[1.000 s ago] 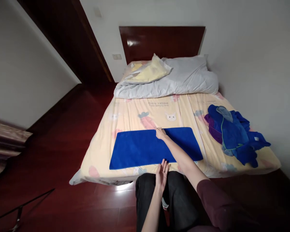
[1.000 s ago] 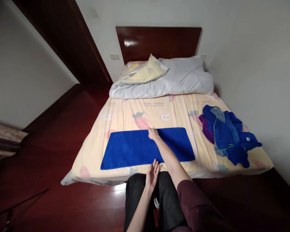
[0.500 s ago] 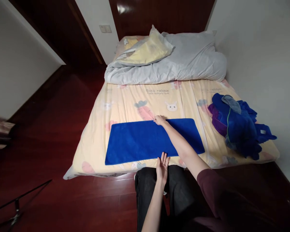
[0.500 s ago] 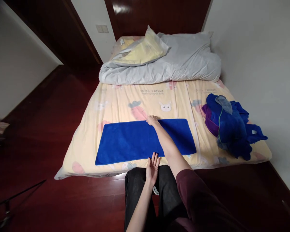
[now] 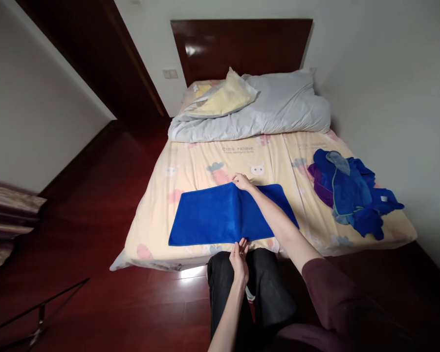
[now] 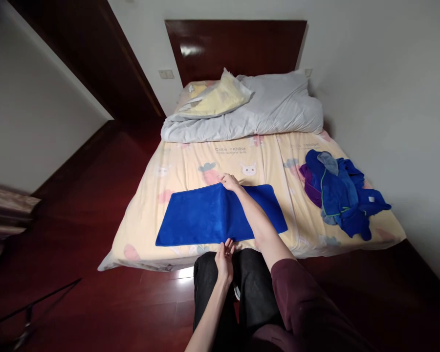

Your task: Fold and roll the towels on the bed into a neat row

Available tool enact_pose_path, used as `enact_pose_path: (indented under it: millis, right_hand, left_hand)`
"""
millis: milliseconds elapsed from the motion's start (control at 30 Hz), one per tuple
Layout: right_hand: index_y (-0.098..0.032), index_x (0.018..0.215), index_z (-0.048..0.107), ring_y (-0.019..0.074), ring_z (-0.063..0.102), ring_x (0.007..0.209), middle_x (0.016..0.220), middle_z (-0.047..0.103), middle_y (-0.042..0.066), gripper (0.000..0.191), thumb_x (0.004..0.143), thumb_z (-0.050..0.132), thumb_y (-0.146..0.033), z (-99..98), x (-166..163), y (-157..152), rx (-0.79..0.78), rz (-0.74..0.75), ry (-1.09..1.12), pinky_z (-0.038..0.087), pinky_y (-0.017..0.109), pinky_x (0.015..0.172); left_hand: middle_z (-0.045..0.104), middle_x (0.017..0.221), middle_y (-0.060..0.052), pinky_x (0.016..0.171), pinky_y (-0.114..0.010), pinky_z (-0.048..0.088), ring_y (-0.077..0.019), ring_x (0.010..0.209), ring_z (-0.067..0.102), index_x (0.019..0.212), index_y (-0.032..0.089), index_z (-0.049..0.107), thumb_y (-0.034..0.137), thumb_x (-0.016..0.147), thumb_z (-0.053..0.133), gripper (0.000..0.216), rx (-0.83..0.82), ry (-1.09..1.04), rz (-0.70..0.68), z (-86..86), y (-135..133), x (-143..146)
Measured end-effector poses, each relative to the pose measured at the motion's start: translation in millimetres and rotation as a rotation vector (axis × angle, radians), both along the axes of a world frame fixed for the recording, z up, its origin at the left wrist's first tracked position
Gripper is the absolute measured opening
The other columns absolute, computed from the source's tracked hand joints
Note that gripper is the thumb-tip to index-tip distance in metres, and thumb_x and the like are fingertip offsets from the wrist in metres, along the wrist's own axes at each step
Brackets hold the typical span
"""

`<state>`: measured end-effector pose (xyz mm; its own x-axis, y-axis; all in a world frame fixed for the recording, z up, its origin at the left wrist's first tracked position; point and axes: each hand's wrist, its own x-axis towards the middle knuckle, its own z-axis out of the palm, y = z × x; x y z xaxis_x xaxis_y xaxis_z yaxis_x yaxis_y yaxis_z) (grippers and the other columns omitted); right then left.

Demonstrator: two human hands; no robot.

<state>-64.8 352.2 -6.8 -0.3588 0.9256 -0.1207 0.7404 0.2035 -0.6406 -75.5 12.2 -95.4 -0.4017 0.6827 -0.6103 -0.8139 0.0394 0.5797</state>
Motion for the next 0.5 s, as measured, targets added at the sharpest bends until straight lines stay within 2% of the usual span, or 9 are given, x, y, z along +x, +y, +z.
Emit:
enact_pose_path:
  millis: [133,233,333,400,500]
  right_hand:
    - [-0.020,0.104,0.075,0.0176,0.075,0.096,0.101,0.081,0.004,0.018,0.093,0.062,-0.015,36.9,13.9,-12.1,0.062,-0.035,0.135,0.056,0.025,0.089]
    - [-0.017,0.100,0.075,0.0180,0.075,0.093,0.099,0.081,0.006,0.016,0.091,0.062,-0.017,70.7,29.3,-19.3,0.115,-0.079,0.302,0.056,0.029,0.091]
    - [-0.015,0.095,0.075,0.0202,0.074,0.093,0.099,0.080,0.009,0.014,0.088,0.070,-0.026,105.8,50.4,-26.9,0.139,-0.131,0.541,0.057,0.034,0.093]
    - [-0.015,0.093,0.075,0.0223,0.074,0.095,0.098,0.079,0.011,0.024,0.084,0.077,-0.037,128.5,67.0,-33.7,0.144,-0.151,0.660,0.058,0.037,0.094]
    - [-0.015,0.091,0.075,0.0243,0.073,0.099,0.100,0.079,0.013,0.039,0.078,0.083,-0.050,160.7,93.9,-47.6,0.178,-0.152,0.807,0.057,0.039,0.097]
  left_hand:
    - [0.078,0.096,-0.013,0.079,-0.031,0.058,-0.0183,0.078,0.075,0.089,0.013,0.073,0.047,0.078,0.084,0.038,0.050,0.148,-0.008,32.9,-4.7,-19.0]
    - [0.069,0.076,-0.004,0.072,-0.027,0.052,-0.0127,0.065,0.064,0.077,0.016,0.068,0.058,0.076,0.083,0.044,0.158,0.329,-0.040,68.0,-3.4,-43.0]
    - [0.055,0.064,0.001,0.066,-0.026,0.045,-0.0120,0.061,0.053,0.066,0.020,0.059,0.065,0.081,0.074,0.050,0.255,0.610,-0.061,113.3,5.8,-75.5]
    - [0.049,0.062,0.001,0.064,-0.028,0.041,-0.0138,0.062,0.048,0.062,0.021,0.053,0.067,0.084,0.069,0.053,0.264,0.789,-0.074,147.4,16.1,-100.0]
    - [0.051,0.068,0.000,0.065,-0.030,0.038,-0.0165,0.068,0.047,0.069,0.022,0.058,0.066,0.083,0.069,0.048,0.270,0.999,-0.067,199.1,34.3,-135.4]
